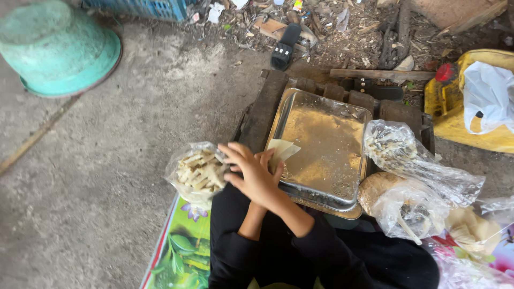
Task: The person prepares food by placing a filling onto wrappers on a tray using a spoon and then rolling the wrappers by hand.
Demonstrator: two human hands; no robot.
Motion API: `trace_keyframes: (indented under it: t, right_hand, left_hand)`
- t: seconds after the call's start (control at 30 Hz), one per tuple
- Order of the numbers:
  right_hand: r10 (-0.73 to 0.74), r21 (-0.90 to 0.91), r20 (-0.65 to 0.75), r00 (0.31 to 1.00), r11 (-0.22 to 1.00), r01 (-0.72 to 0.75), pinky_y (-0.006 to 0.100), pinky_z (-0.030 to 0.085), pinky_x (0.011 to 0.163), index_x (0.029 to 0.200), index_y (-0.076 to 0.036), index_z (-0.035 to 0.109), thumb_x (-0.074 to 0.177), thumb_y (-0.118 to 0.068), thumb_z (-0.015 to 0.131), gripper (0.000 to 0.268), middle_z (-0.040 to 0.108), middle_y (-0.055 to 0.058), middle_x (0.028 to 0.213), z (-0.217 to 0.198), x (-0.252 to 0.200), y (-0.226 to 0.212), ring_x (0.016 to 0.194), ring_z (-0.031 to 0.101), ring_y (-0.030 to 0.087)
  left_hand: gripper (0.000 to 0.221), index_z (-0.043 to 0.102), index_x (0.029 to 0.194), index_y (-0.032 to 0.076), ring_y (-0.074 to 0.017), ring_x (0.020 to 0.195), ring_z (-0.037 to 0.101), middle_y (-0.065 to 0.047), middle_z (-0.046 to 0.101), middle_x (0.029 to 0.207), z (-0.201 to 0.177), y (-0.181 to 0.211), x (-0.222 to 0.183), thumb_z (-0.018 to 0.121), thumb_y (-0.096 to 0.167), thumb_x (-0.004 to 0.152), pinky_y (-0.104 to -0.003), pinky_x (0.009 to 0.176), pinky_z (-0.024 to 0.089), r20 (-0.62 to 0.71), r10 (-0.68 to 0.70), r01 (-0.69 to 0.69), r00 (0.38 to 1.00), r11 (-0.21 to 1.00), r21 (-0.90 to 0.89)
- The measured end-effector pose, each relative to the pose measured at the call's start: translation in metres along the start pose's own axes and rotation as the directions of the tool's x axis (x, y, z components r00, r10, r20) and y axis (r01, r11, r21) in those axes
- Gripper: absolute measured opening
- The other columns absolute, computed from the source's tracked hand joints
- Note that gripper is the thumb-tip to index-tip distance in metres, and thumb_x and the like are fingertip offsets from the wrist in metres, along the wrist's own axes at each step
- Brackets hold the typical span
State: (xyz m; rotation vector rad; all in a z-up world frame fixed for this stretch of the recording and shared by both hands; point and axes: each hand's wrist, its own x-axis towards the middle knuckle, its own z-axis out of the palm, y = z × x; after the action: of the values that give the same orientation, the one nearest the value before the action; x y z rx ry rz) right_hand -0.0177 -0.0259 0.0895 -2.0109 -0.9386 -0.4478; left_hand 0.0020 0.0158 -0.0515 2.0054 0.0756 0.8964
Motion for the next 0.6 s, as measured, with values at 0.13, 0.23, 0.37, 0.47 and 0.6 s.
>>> trace_keyframes:
  t: [0.13,0.23,0.37,0.47,0.6]
  right_hand:
    - [0.067,0.478,0.137,0.988,0.87,-0.125,0.034,0.06,0.101,0.148,-0.003,0.048,0.091,0.002,0.072,0.062,0.044,0.017,0.152,-0.025,-0.04,0.005,0.127,0.064,0.026]
    - [0.322,0.436,0.063,0.945,0.843,-0.316,0.031,0.061,0.094,0.139,-0.002,0.057,0.094,0.003,0.067,0.047,0.053,0.014,0.143,-0.079,-0.088,0.025,0.112,0.07,0.02]
    - [0.468,0.316,-0.317,0.825,0.872,-0.373,0.027,0.058,0.089,0.129,-0.005,0.065,0.099,0.002,0.066,0.031,0.062,0.009,0.129,-0.149,-0.142,0.062,0.1,0.066,0.014]
    - [0.52,0.34,-0.514,0.682,0.854,-0.394,0.025,0.056,0.084,0.125,-0.003,0.065,0.104,0.001,0.064,0.022,0.066,0.006,0.122,-0.192,-0.17,0.087,0.095,0.065,0.01]
    - [0.518,0.384,-0.599,0.611,0.855,-0.348,0.024,0.051,0.082,0.128,-0.001,0.066,0.11,0.001,0.062,0.019,0.064,0.004,0.104,-0.22,-0.195,0.108,0.085,0.06,0.009]
  left_hand:
    - [0.036,0.068,0.12,0.005,-0.0341,0.111,0.062,-0.016,0.065,0.115,-0.019,0.012,0.012,0.077,0.014,0.087,-0.046,0.093,0.046,0.124,-0.018,0.011,0.992,0.998,0.061]
    - [0.028,0.069,0.112,0.003,-0.0355,0.102,0.065,-0.015,0.067,0.11,-0.029,0.023,0.025,0.078,0.01,0.086,-0.044,0.087,0.051,0.161,-0.002,-0.008,0.987,0.998,0.062]
    - [0.027,0.068,0.107,0.001,-0.0353,0.091,0.069,-0.014,0.068,0.107,-0.049,0.031,0.042,0.079,0.01,0.084,-0.042,0.077,0.057,0.29,-0.023,0.038,0.957,0.998,-0.047]
    - [0.017,0.068,0.105,0.002,-0.0359,0.094,0.069,-0.014,0.069,0.107,-0.056,0.034,0.045,0.074,0.007,0.089,-0.043,0.08,0.056,0.281,0.146,-0.147,0.949,0.989,-0.017]
    - [0.01,0.066,0.097,0.003,-0.0363,0.089,0.069,-0.011,0.07,0.098,-0.046,0.037,0.043,0.07,0.01,0.091,-0.046,0.079,0.052,0.215,0.22,-0.259,0.952,0.95,0.174]
